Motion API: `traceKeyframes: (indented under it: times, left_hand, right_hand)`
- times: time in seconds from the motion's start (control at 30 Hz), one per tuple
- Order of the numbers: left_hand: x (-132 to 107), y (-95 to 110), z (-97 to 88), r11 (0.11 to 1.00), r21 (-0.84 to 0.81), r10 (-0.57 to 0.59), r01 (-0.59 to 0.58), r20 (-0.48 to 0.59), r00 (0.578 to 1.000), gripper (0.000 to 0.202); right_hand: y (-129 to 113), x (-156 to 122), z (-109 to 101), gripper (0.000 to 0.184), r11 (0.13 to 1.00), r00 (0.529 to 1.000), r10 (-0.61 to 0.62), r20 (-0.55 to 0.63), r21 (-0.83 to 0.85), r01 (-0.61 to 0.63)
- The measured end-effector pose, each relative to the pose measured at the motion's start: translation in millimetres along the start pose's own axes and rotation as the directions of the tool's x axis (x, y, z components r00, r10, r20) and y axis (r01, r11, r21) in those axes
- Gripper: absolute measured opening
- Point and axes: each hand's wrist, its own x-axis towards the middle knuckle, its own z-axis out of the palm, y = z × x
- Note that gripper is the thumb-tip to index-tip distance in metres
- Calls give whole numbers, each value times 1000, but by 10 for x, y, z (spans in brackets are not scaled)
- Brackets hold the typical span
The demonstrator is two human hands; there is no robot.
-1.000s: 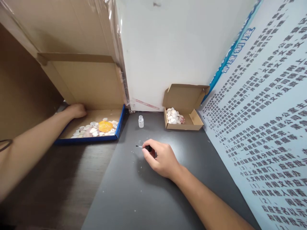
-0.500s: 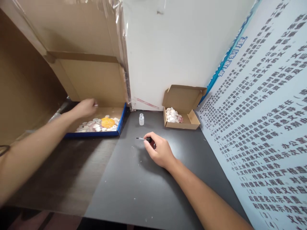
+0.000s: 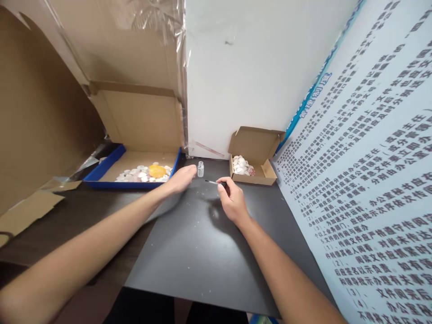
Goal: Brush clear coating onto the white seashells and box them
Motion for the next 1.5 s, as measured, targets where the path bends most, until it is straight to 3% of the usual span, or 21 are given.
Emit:
traceKeyframes:
  times: [0.2,0.3,0.47,0.63,0.77,0.87,0.97,1.13,1.3,1.5]
  left_hand:
    - [41,-155,95,985,147,-76,93,-117,990,22]
    - [59,-190,100,962,230,-113,144,-143,983,13]
    - [165,-177,146,917,360,-146,175,-107,983,37]
    - [177,-108,204,887,455,-77,83,-30,997,24]
    - [-62,-82,158,877,477,35,-59,58,998,20]
    - [-263,-93,77,841,472,200,-264,182,963,22]
    - [-367,-106,10,835,415,257,-362,286,923,25]
    - [-393,-82,-13,846,359,293,-394,305,906,26]
    - [-445,-35,3,833,338,335,-438,324,885,26]
    - [-480,-3,-12,828,308,360,-468,348,866,29]
  right_hand:
    - [50,45,-35,24,1000,999,-22,-26,-9,21]
    - [78,69,-59,22,999,998,-36,-55,7,36]
    - [85,80,-57,20,998,993,-47,-109,44,52]
    - [11,57,-64,20,996,988,-66,-139,52,74]
    - [-120,5,-88,18,981,953,-194,-235,-25,193]
    - [-202,-45,-98,17,961,928,-277,-251,-80,265]
    - [-242,-82,-105,17,956,928,-290,-232,-100,274]
    - [-252,-93,-122,15,955,932,-295,-210,-93,282]
    - [-257,-97,-140,18,971,958,-228,-173,-107,212]
    - [-298,-107,-165,24,953,956,-272,-109,-171,251]
